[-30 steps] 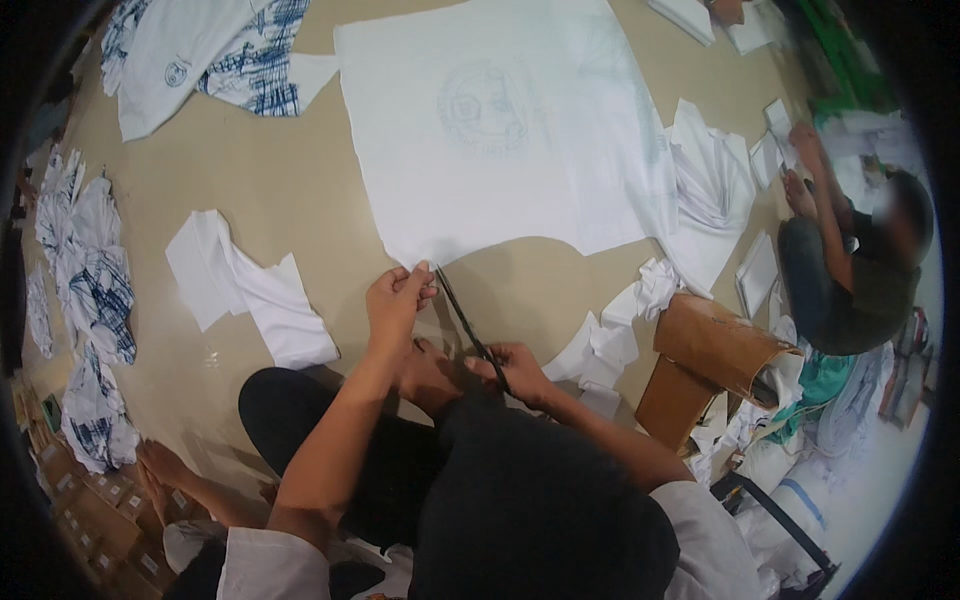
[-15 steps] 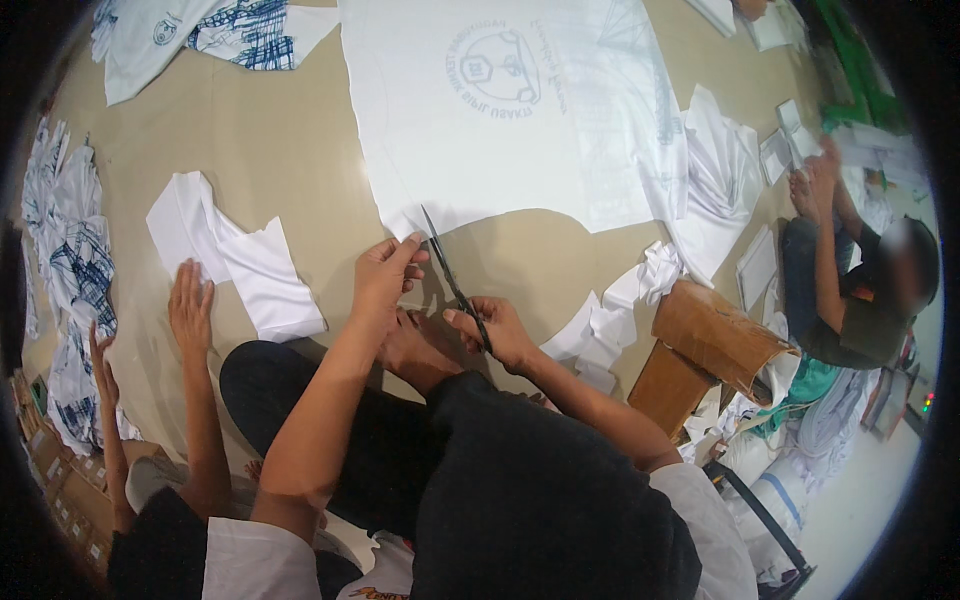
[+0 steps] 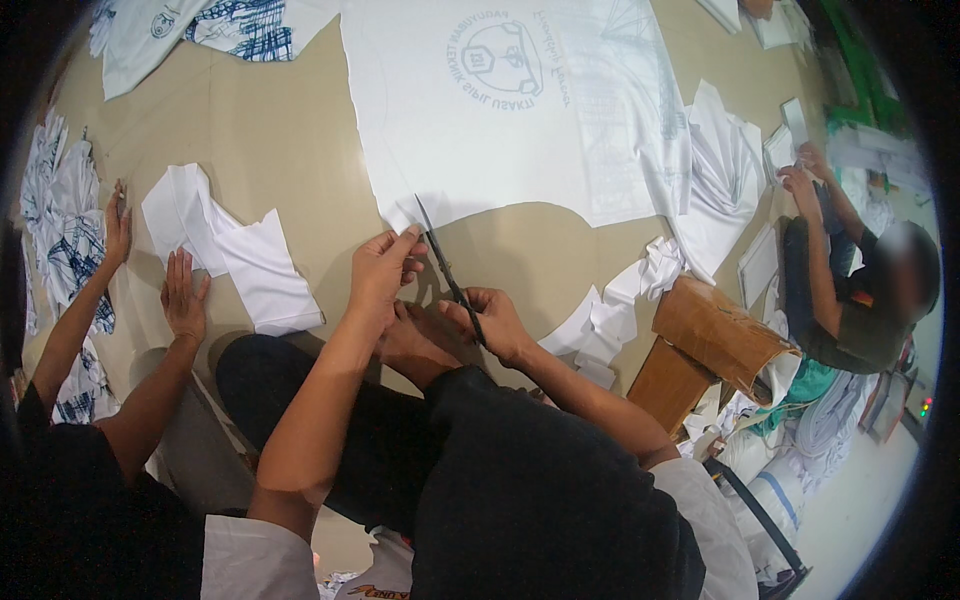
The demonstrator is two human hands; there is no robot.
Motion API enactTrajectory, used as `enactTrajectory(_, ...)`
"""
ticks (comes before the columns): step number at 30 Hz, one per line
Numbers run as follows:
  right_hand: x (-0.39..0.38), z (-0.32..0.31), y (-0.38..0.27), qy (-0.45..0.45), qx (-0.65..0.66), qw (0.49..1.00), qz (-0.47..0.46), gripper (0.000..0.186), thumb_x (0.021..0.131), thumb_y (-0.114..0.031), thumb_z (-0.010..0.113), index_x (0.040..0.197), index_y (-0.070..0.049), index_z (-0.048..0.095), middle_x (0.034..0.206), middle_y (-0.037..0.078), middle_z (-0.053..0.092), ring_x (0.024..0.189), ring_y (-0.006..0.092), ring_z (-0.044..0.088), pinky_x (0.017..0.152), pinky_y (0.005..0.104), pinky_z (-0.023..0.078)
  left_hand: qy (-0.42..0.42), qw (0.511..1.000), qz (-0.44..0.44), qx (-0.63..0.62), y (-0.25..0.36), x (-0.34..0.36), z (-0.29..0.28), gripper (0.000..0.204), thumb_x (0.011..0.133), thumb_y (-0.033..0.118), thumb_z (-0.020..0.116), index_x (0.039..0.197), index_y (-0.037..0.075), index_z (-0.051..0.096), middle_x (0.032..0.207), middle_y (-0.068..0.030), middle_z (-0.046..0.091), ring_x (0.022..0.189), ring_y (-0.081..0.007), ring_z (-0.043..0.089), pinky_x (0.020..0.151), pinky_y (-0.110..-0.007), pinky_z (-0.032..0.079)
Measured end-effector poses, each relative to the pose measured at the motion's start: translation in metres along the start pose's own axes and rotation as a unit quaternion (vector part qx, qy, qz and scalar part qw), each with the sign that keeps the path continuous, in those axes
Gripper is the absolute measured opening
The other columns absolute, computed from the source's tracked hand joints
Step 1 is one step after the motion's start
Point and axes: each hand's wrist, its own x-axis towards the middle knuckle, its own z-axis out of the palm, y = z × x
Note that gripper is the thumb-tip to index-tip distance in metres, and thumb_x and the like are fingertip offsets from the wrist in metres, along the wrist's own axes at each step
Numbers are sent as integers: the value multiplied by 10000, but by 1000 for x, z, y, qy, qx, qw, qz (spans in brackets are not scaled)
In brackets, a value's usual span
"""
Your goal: The person cuts a large white fabric sheet with a printed design using scissors. They trim the edges and shape the fabric while sitting on the floor.
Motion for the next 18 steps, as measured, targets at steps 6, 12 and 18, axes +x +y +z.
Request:
enactTrajectory(6, -1, 0, -1, 1, 13, 1000, 2, 357, 988, -340, 772, 794, -67, 648, 648, 4, 612, 568, 86, 563, 536, 261, 446, -3, 1000, 5, -3, -2, 1, -1, 253, 1016, 314, 745, 961, 67, 732, 899, -34, 757, 708, -78, 631, 636, -235, 480)
enactTrajectory(12, -1, 1, 3, 2, 20, 1000, -5, 365, 989, -335, 775, 770, -75, 643, 629, 0, 604, 538, 82, 546, 509, 258, 428, -1, 1000, 11, 2, -3, 1, 0, 261, 1020, 318, 739, 965, 62, 734, 899, -33, 757, 706, -81, 636, 644, -231, 487)
enactTrajectory(18, -3, 0, 1, 4, 12, 1000, -8, 381, 981, -335, 786, 743, -78, 639, 623, -3, 601, 529, 75, 531, 499, 258, 415, 2, 1000, 10, 4, 0, -1, 2, 264, 1022, 320, 739, 962, 63, 735, 900, -31, 761, 696, -80, 638, 646, -234, 493)
